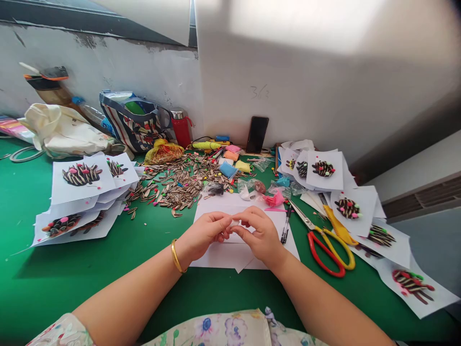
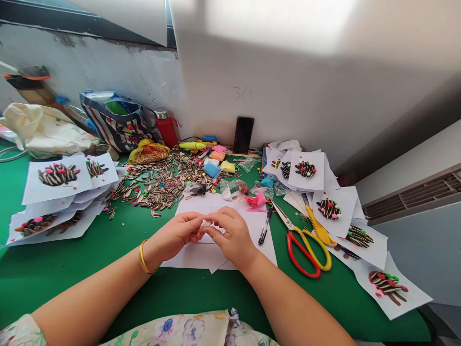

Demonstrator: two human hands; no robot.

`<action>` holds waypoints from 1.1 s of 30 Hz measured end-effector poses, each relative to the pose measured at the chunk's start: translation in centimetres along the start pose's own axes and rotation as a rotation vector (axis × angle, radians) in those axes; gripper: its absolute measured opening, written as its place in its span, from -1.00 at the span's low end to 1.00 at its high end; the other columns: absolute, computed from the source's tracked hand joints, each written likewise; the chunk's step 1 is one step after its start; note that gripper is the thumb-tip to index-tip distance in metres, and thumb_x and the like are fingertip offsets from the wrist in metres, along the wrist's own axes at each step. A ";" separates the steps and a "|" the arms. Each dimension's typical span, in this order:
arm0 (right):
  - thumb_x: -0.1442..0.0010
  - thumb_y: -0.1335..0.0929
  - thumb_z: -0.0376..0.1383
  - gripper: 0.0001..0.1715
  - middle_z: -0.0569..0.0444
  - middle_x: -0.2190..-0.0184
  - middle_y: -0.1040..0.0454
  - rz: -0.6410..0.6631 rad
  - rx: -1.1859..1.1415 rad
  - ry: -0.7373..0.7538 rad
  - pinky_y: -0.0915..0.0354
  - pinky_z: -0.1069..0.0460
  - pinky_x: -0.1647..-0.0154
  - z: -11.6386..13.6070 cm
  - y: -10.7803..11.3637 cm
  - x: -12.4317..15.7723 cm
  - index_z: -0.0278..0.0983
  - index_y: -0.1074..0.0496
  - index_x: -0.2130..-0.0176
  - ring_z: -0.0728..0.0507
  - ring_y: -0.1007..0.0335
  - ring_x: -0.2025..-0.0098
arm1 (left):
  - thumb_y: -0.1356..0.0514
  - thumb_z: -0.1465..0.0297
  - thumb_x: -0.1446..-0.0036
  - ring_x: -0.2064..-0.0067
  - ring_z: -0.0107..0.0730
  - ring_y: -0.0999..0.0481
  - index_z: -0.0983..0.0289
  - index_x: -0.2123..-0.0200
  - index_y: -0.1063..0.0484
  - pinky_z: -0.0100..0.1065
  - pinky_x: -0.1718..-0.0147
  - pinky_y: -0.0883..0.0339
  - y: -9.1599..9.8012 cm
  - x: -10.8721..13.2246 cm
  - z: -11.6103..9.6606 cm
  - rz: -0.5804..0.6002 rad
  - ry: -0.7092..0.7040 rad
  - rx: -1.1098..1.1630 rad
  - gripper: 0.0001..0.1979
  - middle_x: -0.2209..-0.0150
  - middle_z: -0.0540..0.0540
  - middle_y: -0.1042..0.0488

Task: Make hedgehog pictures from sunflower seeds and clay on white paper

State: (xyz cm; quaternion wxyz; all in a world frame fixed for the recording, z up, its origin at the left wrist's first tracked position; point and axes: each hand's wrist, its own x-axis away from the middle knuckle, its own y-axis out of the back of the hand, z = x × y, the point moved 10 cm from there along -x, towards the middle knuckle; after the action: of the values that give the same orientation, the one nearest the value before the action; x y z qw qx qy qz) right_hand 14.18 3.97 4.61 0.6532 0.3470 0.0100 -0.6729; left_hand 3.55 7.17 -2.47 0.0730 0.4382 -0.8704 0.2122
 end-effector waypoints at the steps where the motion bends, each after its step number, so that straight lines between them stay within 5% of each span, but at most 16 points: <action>1: -0.23 -0.41 -0.24 -0.84 0.08 0.38 -0.40 0.008 0.008 0.003 -0.32 -0.01 0.28 0.1 -0.1 0.0 -0.17 -0.54 0.15 -0.09 -0.35 0.32 | -0.35 0.07 0.02 0.49 -0.54 -0.22 0.33 0.43 -0.46 -0.44 0.49 -0.07 0.0 0.0 0.0 -0.007 0.000 -0.020 -0.60 0.53 -0.02 -0.30; 6: -0.18 -0.44 -0.26 -0.68 0.08 0.32 -0.39 0.094 0.018 -0.012 -0.32 -0.03 0.20 -0.1 -1.1 0.0 -0.12 -0.50 0.03 -0.11 -0.35 0.24 | -0.39 0.09 0.09 0.51 -0.54 -0.15 0.34 0.44 -0.50 -0.43 0.51 -0.02 0.2 0.1 -0.3 -0.031 -0.013 -0.083 -0.61 0.56 -0.04 -0.28; 33: -0.21 -0.42 -0.21 -0.84 0.12 0.44 -0.36 0.002 -0.061 -0.076 -0.29 0.00 0.31 -0.9 0.0 -0.3 -0.18 -0.53 0.18 -0.07 -0.28 0.37 | -0.35 0.12 0.01 0.49 -0.52 -0.16 0.31 0.48 -0.48 -0.42 0.47 -0.04 1.2 -0.1 -1.3 -0.108 -0.117 -0.163 -0.66 0.57 -0.06 -0.27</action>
State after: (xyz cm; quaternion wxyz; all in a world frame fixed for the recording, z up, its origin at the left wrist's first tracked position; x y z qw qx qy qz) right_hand 14.60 4.64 4.07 0.6640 0.3015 0.0053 -0.6842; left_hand 2.56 8.39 -1.70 0.0686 0.4886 -0.8628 0.1105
